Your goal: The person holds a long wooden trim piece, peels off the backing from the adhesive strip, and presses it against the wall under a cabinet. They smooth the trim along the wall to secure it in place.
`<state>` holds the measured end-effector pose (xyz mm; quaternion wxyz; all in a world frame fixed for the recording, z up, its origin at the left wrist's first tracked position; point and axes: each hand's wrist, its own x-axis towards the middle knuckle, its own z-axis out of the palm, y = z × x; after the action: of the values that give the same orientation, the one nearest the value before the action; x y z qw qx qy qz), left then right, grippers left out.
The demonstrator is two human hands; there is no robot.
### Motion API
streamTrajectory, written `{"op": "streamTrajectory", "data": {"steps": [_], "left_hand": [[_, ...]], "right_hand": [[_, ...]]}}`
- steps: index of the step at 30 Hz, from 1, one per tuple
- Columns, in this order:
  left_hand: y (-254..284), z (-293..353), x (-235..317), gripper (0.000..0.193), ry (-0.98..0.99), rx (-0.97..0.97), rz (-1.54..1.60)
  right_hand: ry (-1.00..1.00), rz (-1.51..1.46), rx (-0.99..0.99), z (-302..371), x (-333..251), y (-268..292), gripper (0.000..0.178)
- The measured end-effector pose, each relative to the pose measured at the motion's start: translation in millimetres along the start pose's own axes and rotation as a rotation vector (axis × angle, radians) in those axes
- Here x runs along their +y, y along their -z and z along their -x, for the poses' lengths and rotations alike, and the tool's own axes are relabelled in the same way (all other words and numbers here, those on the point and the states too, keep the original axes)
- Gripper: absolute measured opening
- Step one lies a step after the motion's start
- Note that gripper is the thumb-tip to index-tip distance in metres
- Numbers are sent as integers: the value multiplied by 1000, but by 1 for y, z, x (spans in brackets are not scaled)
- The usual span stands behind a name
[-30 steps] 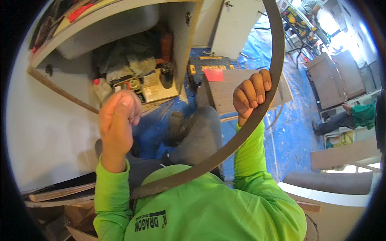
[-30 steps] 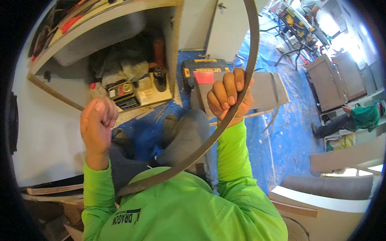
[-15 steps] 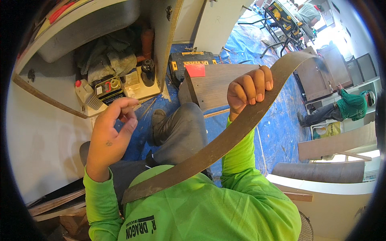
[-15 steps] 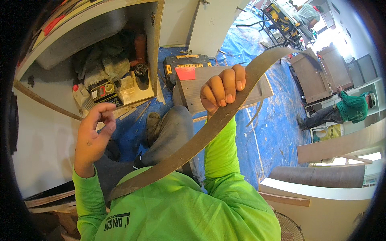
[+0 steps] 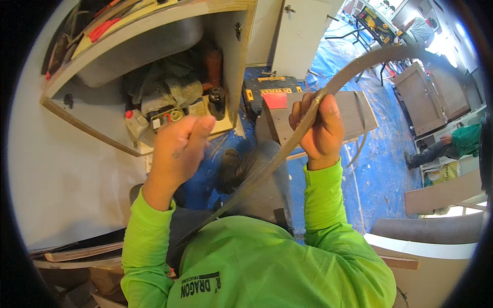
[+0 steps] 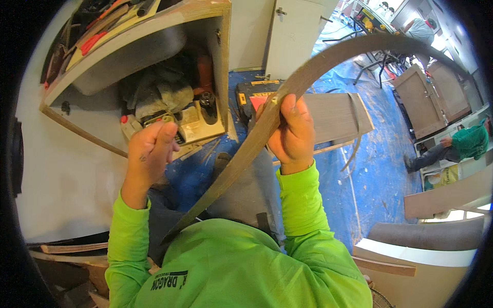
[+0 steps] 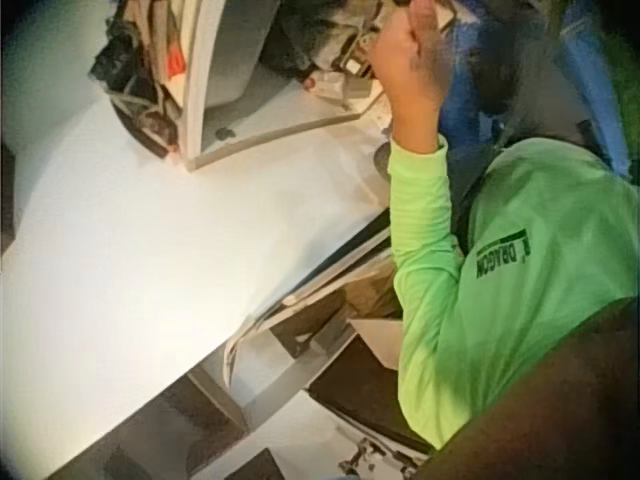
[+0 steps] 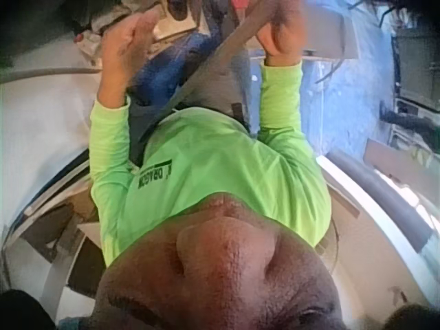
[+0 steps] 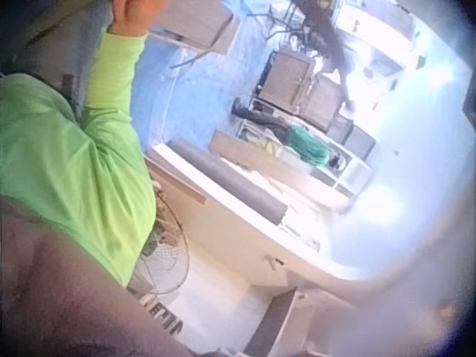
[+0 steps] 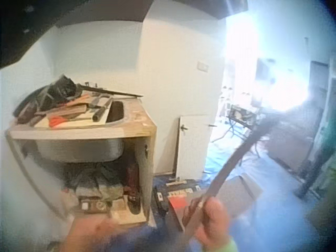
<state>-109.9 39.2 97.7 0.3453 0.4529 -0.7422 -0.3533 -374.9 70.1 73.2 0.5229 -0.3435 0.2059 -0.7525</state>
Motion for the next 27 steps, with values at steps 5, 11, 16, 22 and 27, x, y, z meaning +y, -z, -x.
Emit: {"op": "streamTrajectory", "data": {"steps": [5, 11, 16, 22, 27], "left_hand": [[-15, -26, 24, 25, -373, -113, 382], [-6, -50, 51, 39, -375, -238, 230], [-3, -57, 49, 23, -331, -229, 277], [-12, -60, 43, 22, -384, -44, 171], [-17, -61, 44, 30, -368, 45, 150]], "right_hand": [[42, 190, -122, -2, 7, -22, 30], [-1, 275, -231, -5, 7, -56, 33], [-31, 358, -226, -5, 8, -59, 31], [-13, 402, -236, -5, 14, -65, 29], [-49, 412, -262, -5, 13, -64, 30]]}}
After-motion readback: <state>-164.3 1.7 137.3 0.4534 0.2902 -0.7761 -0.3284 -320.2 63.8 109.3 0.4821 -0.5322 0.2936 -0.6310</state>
